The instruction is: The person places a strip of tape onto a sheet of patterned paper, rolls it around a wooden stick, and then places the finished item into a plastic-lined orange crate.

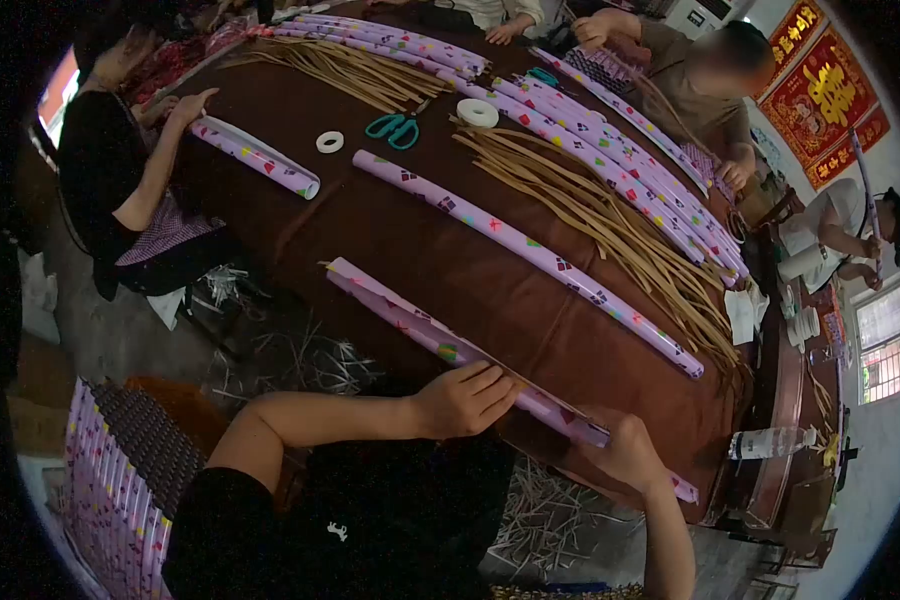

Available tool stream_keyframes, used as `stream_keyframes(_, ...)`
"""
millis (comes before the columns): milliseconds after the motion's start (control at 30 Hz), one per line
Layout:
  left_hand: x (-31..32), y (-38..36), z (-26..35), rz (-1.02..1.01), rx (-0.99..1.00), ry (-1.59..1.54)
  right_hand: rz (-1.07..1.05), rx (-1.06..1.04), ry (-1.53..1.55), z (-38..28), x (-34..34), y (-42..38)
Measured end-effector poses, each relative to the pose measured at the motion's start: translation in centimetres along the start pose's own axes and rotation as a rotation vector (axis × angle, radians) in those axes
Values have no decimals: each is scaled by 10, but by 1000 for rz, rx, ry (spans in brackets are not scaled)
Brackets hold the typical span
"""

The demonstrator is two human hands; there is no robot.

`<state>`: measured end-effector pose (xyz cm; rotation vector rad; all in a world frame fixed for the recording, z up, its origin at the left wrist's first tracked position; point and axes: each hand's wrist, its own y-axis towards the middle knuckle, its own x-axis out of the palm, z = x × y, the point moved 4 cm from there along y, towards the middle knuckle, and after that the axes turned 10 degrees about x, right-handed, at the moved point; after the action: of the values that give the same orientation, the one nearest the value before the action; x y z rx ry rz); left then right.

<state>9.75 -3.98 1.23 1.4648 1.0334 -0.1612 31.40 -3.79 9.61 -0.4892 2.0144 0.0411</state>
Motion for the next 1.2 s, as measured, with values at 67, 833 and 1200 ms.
stream_keyframes(67,-1,0,0,22,15,17,43,97,106,9,5,1)
stream_keyframes(833,10,22,-14,-325,134,-187,811,97,-405,5,92,-48)
stream_keyframes(1200,12,21,-15,-407,195,-243,948,219,-94,4,85,-76)
